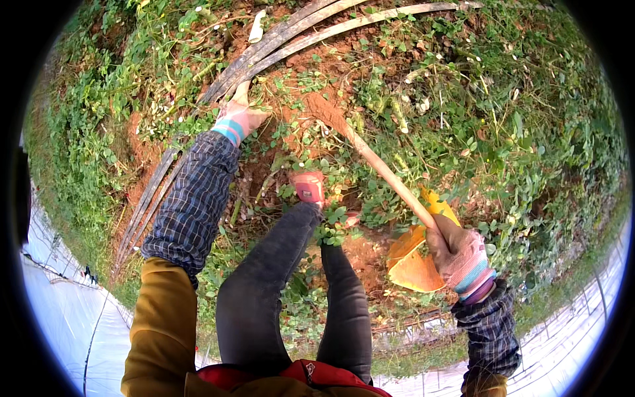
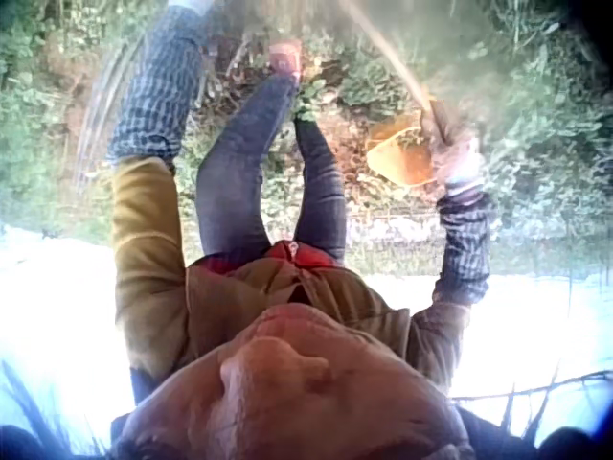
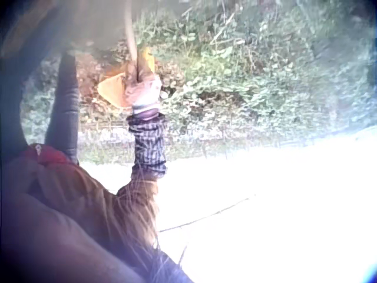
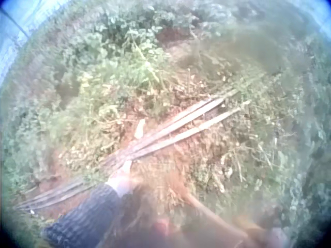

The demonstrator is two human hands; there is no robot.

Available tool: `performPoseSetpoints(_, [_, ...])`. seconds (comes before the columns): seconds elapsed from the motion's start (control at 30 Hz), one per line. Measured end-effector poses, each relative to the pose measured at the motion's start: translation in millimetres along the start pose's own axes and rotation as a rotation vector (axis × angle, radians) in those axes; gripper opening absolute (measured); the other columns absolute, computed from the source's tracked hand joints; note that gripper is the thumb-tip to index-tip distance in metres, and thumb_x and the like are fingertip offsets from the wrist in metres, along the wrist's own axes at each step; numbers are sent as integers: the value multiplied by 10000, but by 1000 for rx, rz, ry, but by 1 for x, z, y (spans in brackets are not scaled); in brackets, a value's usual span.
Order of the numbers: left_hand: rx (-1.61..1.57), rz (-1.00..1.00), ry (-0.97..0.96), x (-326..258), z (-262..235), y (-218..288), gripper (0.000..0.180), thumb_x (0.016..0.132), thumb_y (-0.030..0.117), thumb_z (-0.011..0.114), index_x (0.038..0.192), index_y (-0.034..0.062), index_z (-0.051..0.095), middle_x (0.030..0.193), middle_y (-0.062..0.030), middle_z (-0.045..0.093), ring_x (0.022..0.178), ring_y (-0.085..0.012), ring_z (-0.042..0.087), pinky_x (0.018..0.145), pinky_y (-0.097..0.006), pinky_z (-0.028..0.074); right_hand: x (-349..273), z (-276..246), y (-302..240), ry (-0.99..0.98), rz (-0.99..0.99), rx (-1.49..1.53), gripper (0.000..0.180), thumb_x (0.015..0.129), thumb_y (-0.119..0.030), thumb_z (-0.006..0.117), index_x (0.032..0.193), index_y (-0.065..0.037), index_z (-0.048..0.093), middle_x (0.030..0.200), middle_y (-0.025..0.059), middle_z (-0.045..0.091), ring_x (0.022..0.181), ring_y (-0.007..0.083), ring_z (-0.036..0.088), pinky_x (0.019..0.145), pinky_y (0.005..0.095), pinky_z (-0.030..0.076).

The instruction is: The person uses a hoe to loosen soil and remove weeds from a garden bed. They pull out weeds by hand and place them into an orange bucket. The person occasionally sits on the ground while continuing to weed.

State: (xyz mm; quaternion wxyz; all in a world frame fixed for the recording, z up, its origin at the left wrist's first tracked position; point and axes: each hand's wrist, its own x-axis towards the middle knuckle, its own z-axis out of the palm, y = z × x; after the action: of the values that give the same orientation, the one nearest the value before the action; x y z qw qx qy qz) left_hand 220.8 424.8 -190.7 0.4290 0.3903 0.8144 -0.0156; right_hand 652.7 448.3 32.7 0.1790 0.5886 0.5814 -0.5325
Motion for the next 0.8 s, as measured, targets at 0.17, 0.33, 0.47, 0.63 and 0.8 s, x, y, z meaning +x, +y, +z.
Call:
performPoseSetpoints(0.17, [210, -23, -65, 21, 7, 24, 744, 722, 434, 739, 1346, 119, 485, 1291, -210, 532, 1139, -352, 536, 970, -414, 433, 72, 14, 25, -387, 255, 432, 49, 906, -90, 501, 873, -98, 536, 657, -48, 496, 495, 82, 413, 458, 214, 313])
performPoseSetpoints(0.33, [-645, -60, 9, 44, 26, 25, 708, 732, 413, 723, 1310, 71, 498, 1147, -175, 632, 1093, -328, 569, 934, -379, 451, 94, 94, 85, -388, 209, 532, 85, 872, -9, 496, 846, -85, 523, 685, -82, 422, 551, 35, 348, 461, 179, 258])
performPoseSetpoints(0.47, [103, -17, 127, 53, 20, 24, 542, 772, 346, 661, 1183, 2, 583, 1167, -224, 619, 1081, -355, 589, 937, -380, 457, 115, 115, 86, -514, 152, 918, 126, 805, 46, 550, 797, -70, 501, 698, -69, 484, 592, 17, 426, 482, 178, 295])
performPoseSetpoints(0.63, [156, 103, 259, 44, 13, 34, 581, 753, 258, 696, 1258, 10, 554, 1147, -177, 649, 1031, -263, 624, 885, -323, 482, 132, 99, 52, -355, -72, 287, 70, 842, -58, 582, 826, -63, 514, 604, 0, 484, 519, 111, 475, 451, 290, 361])
performPoseSetpoints(0.8, [-524, 153, 181, 27, -25, -19, 262, 788, 118, 629, 1031, 27, 587, 817, -45, 621, 700, -148, 565, 665, -265, 473, 108, 79, 12, -38, -475, -349, 159, 886, -200, 584, 943, -52, 595, 705, 148, 641, 653, 315, 646, 558, 436, 495])
